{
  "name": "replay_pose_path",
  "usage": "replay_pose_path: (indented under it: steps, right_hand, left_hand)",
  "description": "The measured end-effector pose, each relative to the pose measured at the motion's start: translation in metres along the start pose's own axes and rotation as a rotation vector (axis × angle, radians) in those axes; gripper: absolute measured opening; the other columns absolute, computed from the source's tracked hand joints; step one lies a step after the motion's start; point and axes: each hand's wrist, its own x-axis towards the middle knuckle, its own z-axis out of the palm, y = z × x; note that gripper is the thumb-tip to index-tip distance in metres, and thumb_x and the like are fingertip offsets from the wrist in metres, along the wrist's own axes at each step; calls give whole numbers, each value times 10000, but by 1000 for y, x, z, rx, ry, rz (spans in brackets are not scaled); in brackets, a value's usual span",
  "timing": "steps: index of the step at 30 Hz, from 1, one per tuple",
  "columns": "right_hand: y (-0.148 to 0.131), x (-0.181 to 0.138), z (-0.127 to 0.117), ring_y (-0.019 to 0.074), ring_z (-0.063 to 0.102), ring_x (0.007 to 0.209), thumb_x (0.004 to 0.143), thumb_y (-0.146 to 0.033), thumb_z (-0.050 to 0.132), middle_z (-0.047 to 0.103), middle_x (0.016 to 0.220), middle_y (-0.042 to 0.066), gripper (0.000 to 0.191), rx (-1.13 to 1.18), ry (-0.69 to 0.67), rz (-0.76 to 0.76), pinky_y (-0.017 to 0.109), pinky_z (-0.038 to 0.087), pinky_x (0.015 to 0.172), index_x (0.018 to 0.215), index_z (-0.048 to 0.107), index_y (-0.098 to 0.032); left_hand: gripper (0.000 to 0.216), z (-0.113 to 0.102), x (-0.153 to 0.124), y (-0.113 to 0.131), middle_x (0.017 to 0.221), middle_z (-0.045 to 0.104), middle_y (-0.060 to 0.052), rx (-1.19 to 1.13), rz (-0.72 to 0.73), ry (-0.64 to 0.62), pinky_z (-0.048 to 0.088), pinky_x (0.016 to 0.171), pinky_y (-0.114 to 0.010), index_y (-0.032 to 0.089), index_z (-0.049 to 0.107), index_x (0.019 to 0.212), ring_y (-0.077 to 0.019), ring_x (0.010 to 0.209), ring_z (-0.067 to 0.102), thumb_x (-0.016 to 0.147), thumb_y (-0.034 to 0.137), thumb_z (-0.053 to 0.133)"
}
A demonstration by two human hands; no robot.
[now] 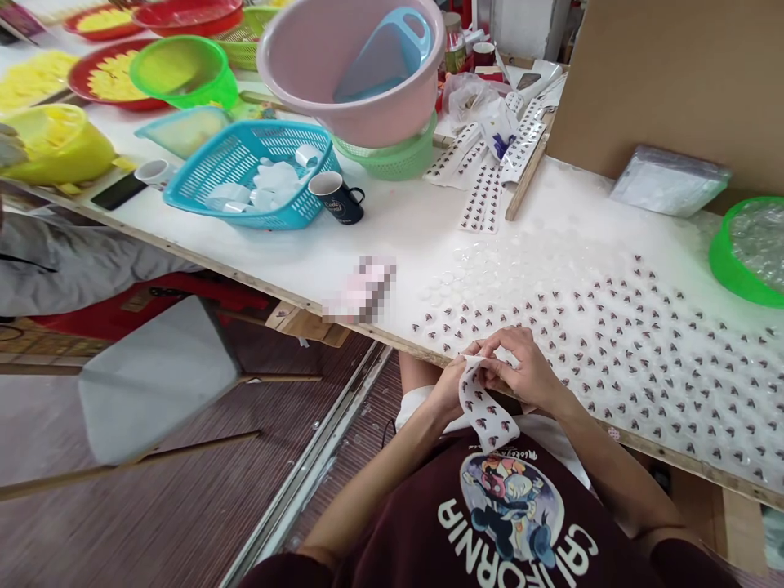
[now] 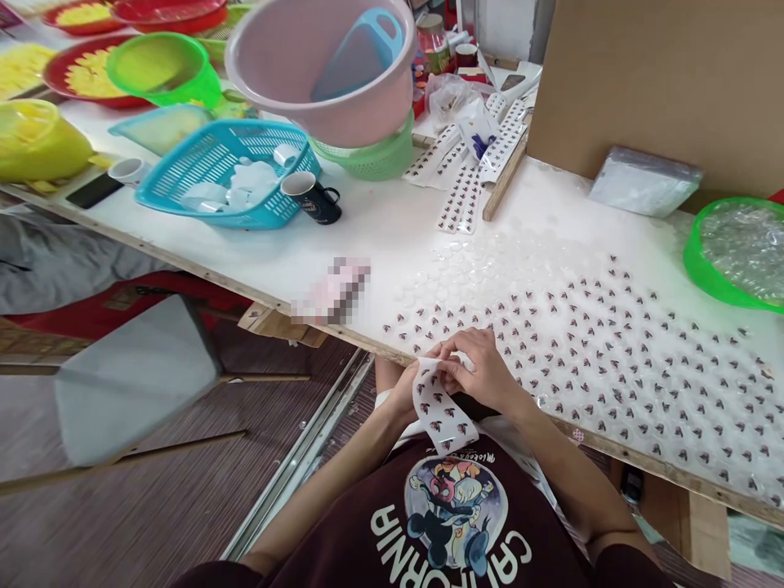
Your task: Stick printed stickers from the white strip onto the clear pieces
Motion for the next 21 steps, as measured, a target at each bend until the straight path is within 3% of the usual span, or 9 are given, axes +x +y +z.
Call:
replay_pose_path:
  steps: [4, 7, 9, 13, 18, 21]
  right_hand:
    - [0, 2, -7, 206, 617, 857, 960, -350, 616, 692, 860, 10, 137, 17, -15, 108, 404, 374, 930, 874, 614, -244]
    - [1, 3, -9, 195, 611, 837, 965, -388, 604, 694, 853, 9, 180, 34, -32, 155, 380, 383, 913, 866, 627, -239]
    - [1, 4, -9, 189, 607, 825, 970, -387, 585, 693, 847, 8, 193, 58, -37, 178, 362, 397, 889, 859, 632, -236]
    - [-2, 2, -7, 184, 606, 812, 973, -358, 548, 687, 833, 17, 192, 152, -13, 227, 322, 437, 800, 867, 638, -225]
    - [4, -6, -3, 183, 582, 807, 867, -357, 687, 693, 917, 21, 172, 151, 33, 275, 315, 449, 783, 983, 662, -233]
    - [8, -9, -2, 179, 565, 773, 861, -344, 683, 673, 838, 9, 126, 133, 53, 296, 310, 438, 759, 896, 650, -228]
  left_hand:
    - [488, -14, -7, 7, 900, 683, -54, 22, 105, 102, 503, 620, -282, 184, 648, 1093, -173, 707, 619, 872, 614, 583]
    - [449, -20, -15, 17, 1000, 710, -77, 215, 208, 86, 513, 732, -292, 184, 687, 1086, -212, 862, 651, 859, 570, 656]
    - [352, -20, -20, 23, 967, 724, -75, 341, 238, 81, 505, 762, -290, 175, 722, 1006, -216, 878, 651, 856, 493, 702]
    - [317, -14, -23, 25, 859, 726, -65, 442, 284, 131, 490, 709, -279, 163, 741, 921, -198, 796, 638, 930, 452, 611]
    - [290, -11, -21, 21, 777, 685, -40, 511, 321, 252, 466, 646, -255, 158, 719, 884, -163, 705, 587, 930, 420, 604]
    - [259, -11, -20, 17, 760, 654, -28, 519, 323, 258, 445, 608, -240, 159, 692, 885, -147, 674, 556, 899, 414, 650]
